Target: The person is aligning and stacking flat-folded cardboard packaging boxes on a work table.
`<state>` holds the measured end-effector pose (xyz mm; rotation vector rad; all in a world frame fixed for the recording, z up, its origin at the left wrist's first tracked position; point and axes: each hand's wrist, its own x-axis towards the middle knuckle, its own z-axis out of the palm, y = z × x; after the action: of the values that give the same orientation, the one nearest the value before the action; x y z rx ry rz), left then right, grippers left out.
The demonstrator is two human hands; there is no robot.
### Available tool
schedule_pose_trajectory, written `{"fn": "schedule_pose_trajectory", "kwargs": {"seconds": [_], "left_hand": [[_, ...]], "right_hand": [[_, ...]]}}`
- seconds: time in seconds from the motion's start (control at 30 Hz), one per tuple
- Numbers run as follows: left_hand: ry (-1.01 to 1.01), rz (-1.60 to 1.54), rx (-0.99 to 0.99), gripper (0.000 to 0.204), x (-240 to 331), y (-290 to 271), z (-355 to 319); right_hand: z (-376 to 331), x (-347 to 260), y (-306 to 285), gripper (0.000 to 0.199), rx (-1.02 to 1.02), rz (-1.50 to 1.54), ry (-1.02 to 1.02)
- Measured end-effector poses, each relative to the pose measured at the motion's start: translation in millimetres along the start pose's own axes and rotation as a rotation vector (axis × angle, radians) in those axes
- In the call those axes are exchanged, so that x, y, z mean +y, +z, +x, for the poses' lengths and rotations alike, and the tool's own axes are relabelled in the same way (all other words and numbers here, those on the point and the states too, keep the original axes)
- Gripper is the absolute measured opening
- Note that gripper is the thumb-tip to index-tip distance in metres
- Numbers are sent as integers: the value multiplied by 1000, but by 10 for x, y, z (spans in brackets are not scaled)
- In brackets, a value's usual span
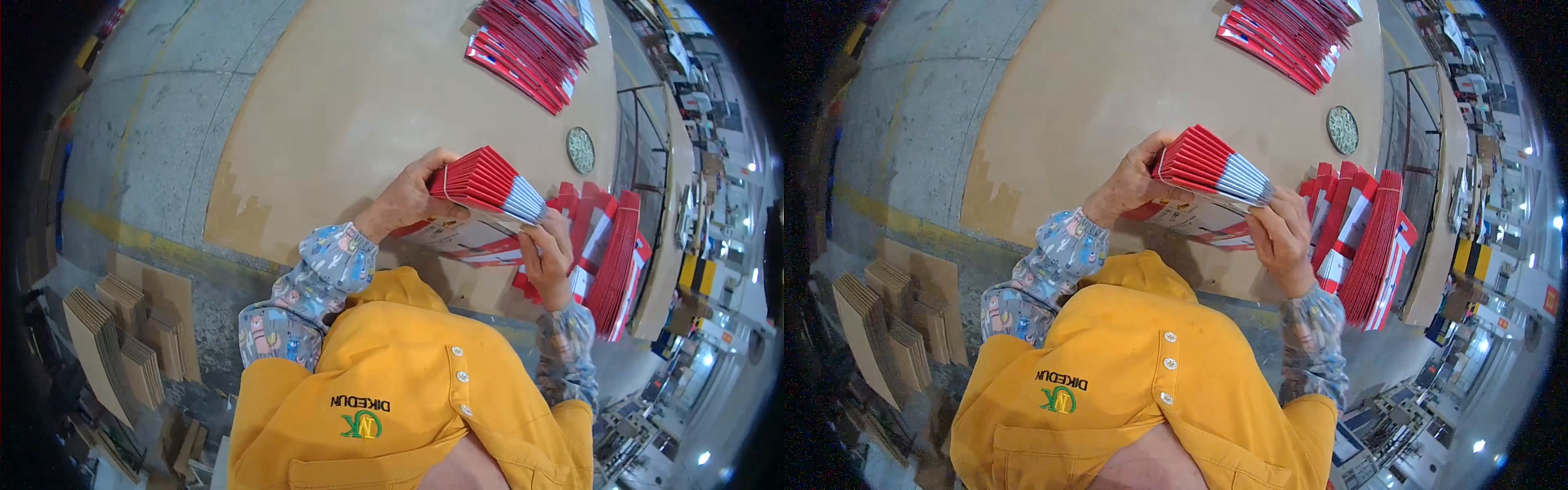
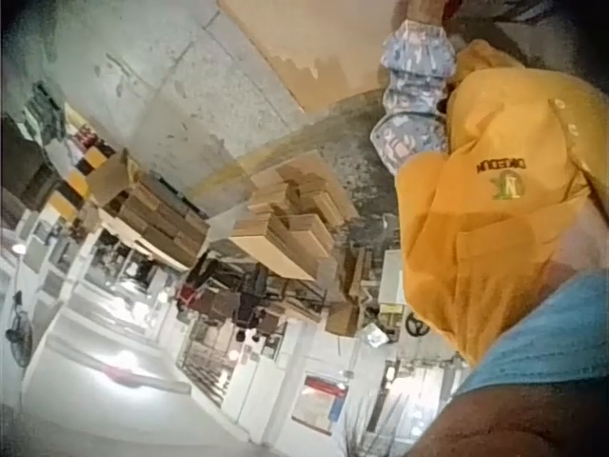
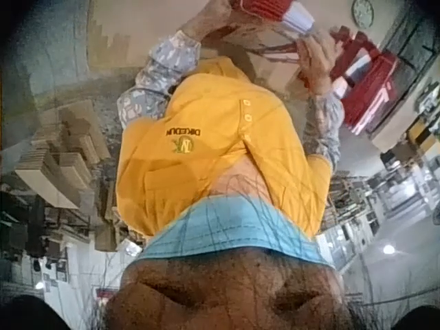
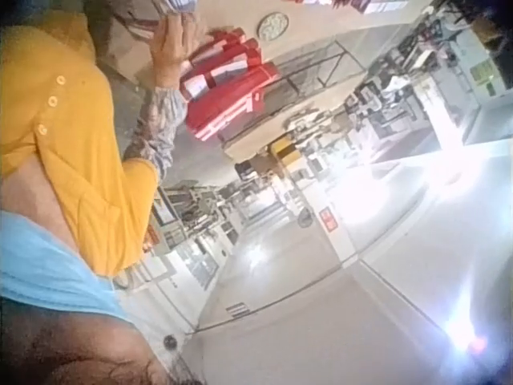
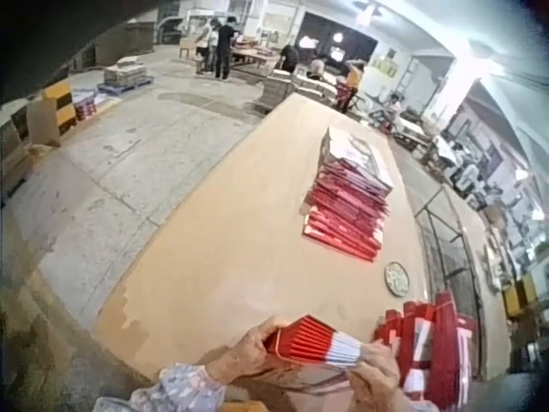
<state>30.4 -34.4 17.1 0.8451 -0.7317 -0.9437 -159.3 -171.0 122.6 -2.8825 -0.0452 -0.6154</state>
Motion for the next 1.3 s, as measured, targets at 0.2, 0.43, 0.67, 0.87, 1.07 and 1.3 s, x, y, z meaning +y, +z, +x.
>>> {"fn": "schedule_pose_trajectory", "kwargs": {"seconds": [0.2, 0.43, 0.67, 0.87, 1.07, 1.3], "left_hand": [[-19, 4, -44, 64, 16, 11, -61], [45, 247, -77, 82, 269, 105, -28], [108, 237, -49, 98, 480, 200, -15], [38, 483, -99, 91, 133, -33, -103], [9, 310, -42, 88, 521, 242, -75], [-20, 331, 50, 88, 589, 320, -96]], "right_hand": [[-171, -218, 566, 39, 578, 994, 664], [-145, -25, 618, 12, 117, 621, 670], [-161, -75, 626, 14, 145, 791, 715], [-161, -80, 690, 15, 151, 604, 603], [-132, -136, 617, 17, 141, 633, 618], [-54, -195, 498, 19, 85, 613, 626]]}}
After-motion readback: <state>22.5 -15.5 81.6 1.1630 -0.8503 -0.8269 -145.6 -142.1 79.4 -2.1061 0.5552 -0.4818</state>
